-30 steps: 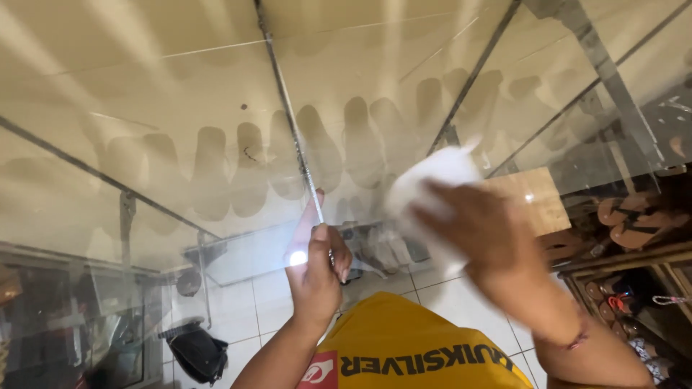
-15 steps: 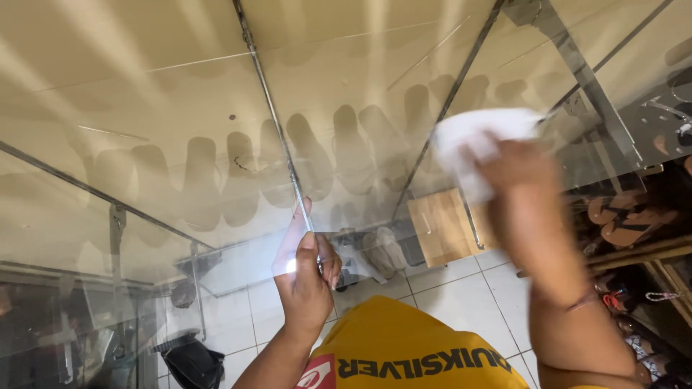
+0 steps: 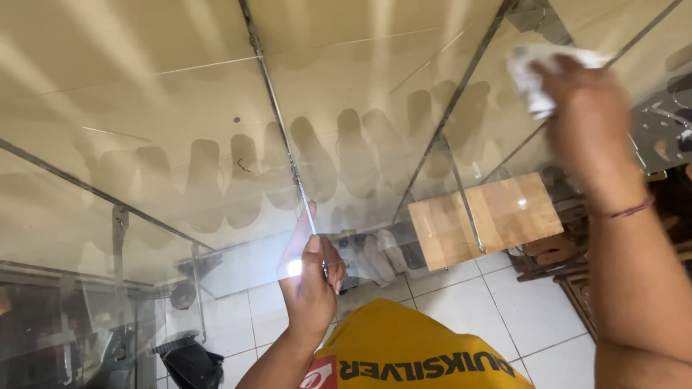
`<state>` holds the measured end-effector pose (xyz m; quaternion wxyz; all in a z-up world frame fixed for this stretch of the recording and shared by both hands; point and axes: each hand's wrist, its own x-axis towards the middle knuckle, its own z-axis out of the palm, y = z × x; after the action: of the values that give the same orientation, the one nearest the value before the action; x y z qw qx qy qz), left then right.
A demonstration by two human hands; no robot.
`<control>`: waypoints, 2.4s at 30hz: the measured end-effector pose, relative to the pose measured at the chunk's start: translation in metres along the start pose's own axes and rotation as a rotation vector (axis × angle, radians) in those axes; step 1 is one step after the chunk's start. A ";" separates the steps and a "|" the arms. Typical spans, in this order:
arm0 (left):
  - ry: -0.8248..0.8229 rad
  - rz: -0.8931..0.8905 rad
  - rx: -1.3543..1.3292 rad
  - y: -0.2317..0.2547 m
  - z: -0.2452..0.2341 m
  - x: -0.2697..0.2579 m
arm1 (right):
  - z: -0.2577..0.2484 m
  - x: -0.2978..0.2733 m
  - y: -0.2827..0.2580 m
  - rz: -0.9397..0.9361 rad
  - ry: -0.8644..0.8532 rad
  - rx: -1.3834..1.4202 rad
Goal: The person wipes both sides of a glass shelf with a cloth while holding it by hand.
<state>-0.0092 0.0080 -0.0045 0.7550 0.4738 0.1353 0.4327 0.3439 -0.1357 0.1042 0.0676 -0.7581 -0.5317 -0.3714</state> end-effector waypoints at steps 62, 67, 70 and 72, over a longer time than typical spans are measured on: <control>-0.001 -0.074 0.105 -0.004 0.001 0.007 | -0.043 -0.100 -0.199 -0.322 0.160 0.937; 0.231 -0.440 -0.216 0.008 0.012 0.015 | -0.032 -0.068 -0.204 -0.854 0.087 1.264; -0.018 -0.158 0.095 0.006 0.000 0.009 | -0.003 -0.089 -0.198 -0.797 -0.112 1.609; -0.038 -0.135 0.110 0.001 -0.003 0.007 | 0.035 -0.111 -0.189 -0.541 -0.302 1.769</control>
<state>-0.0076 0.0159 -0.0034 0.7575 0.5126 0.1762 0.3639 0.1814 -0.1219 -0.0465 0.4611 -0.3219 -0.7826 0.2672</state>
